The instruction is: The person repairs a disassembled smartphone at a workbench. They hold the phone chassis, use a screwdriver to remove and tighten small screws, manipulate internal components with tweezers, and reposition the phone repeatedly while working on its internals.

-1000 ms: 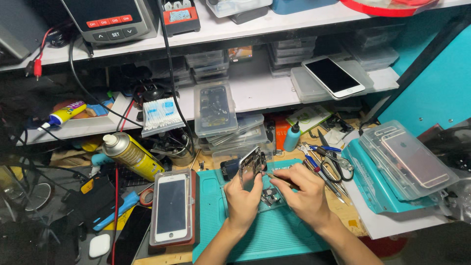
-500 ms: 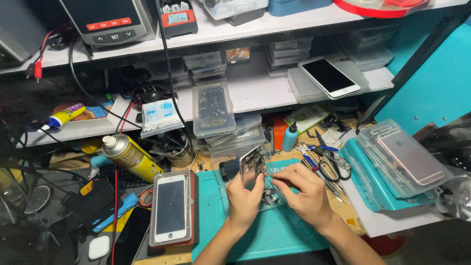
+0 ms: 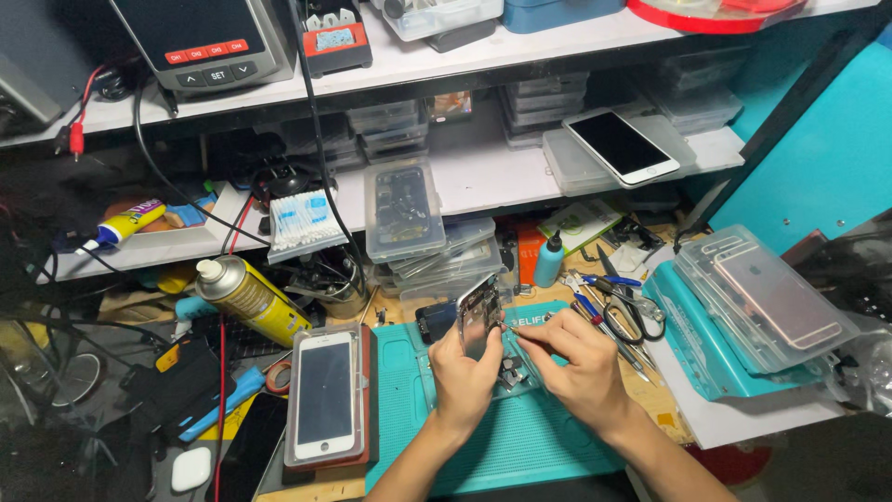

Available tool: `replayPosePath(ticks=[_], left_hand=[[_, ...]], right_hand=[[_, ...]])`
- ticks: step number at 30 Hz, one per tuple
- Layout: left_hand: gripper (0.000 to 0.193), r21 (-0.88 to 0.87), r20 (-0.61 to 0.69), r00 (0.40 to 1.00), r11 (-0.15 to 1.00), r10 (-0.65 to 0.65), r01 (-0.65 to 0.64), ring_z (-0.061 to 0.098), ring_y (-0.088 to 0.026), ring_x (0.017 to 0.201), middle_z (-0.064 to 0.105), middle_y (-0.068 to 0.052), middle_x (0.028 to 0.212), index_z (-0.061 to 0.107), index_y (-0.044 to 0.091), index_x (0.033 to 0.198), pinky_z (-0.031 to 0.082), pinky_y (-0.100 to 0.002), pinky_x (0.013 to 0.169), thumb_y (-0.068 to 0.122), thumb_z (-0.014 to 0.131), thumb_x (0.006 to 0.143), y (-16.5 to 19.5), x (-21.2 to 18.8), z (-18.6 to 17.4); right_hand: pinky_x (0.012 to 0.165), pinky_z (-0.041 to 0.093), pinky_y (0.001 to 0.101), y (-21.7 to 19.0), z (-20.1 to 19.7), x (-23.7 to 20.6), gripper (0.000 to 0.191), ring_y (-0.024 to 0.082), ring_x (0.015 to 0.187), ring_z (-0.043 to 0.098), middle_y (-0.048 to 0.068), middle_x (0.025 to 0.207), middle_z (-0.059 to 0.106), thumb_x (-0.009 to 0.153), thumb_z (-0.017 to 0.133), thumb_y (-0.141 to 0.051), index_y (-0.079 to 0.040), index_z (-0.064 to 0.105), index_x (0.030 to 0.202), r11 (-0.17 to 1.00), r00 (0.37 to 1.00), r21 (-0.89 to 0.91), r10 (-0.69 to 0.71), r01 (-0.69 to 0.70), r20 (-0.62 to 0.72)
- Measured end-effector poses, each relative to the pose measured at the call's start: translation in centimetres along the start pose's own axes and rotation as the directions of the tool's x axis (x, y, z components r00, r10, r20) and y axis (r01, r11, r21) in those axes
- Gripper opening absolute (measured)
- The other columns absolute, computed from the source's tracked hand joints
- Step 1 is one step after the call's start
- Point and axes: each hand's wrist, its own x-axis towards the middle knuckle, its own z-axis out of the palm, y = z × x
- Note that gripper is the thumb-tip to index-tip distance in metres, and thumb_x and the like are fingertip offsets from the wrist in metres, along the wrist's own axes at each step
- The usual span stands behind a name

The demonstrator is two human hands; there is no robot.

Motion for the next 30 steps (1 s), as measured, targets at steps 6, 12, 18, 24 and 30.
replayPosePath(ticks=[6, 12, 18, 24, 30], left_hand=[[0.019, 0.012, 0.044, 0.999, 0.999, 0.03, -0.031, 0.079, -0.019, 0.091, 0.081, -0.01, 0.099, 0.075, -0.002, 0.106, 0.059, -0.03, 0.082, 0.002, 0.07, 0.088, 0.6, 0.4, -1.2], [0.021, -0.505, 0.188, 0.889, 0.736, -0.417, 0.451, 0.077, -0.021, 0.088, 0.079, -0.014, 0.101, 0.071, -0.005, 0.108, 0.064, -0.035, 0.075, 0.001, 0.067, 0.088, 1.1, 1.6, -2.7], [0.025, -0.62, 0.284, 0.834, 0.573, -0.474, 0.536, 0.075, -0.023, 0.085, 0.076, -0.018, 0.102, 0.069, -0.008, 0.113, 0.065, -0.038, 0.069, 0.0, 0.065, 0.089, 2.0, 1.3, -4.2], [0.023, -0.618, 0.298, 0.834, 0.573, -0.464, 0.539, 0.075, -0.021, 0.085, 0.076, -0.016, 0.101, 0.07, -0.007, 0.111, 0.065, -0.037, 0.068, -0.001, 0.065, 0.089, 2.4, 0.8, -4.4], [0.021, -0.612, 0.31, 0.838, 0.58, -0.449, 0.537, 0.075, -0.02, 0.084, 0.077, -0.015, 0.099, 0.07, -0.006, 0.11, 0.065, -0.036, 0.069, -0.001, 0.067, 0.089, 2.2, 0.7, -4.4]], right_hand=[[0.057, 0.051, 0.0279, -0.9, -0.2, 0.5, 0.021, 0.017, 0.063, 0.065, 0.007, 0.077, 0.065, 0.078, 0.079, 0.0, -0.003, 0.077, 0.099, 1.0, 0.999, -0.003, 0.017, -0.017, 0.027], [0.06, 0.05, 0.0263, -2.4, -1.7, 1.7, 0.023, 0.016, 0.068, 0.065, 0.008, 0.085, 0.068, 0.081, 0.078, 0.0, 0.001, 0.074, 0.104, 0.996, 0.995, -0.044, -0.078, 0.075, -0.069], [0.061, 0.048, 0.0263, -2.8, -2.0, 2.2, 0.021, 0.016, 0.07, 0.064, 0.01, 0.085, 0.068, 0.085, 0.075, 0.003, 0.004, 0.073, 0.107, 1.0, 0.992, -0.032, -0.003, -0.001, -0.126], [0.062, 0.05, 0.0277, -3.1, -1.1, 1.7, 0.019, 0.017, 0.071, 0.066, 0.011, 0.086, 0.069, 0.085, 0.074, 0.002, 0.005, 0.071, 0.104, 0.999, 0.997, -0.034, 0.024, -0.027, -0.073], [0.063, 0.05, 0.0277, -2.7, -1.0, 1.4, 0.017, 0.017, 0.072, 0.065, 0.011, 0.086, 0.068, 0.087, 0.073, 0.0, 0.005, 0.07, 0.103, 0.999, 0.997, -0.04, 0.024, -0.028, -0.079]])
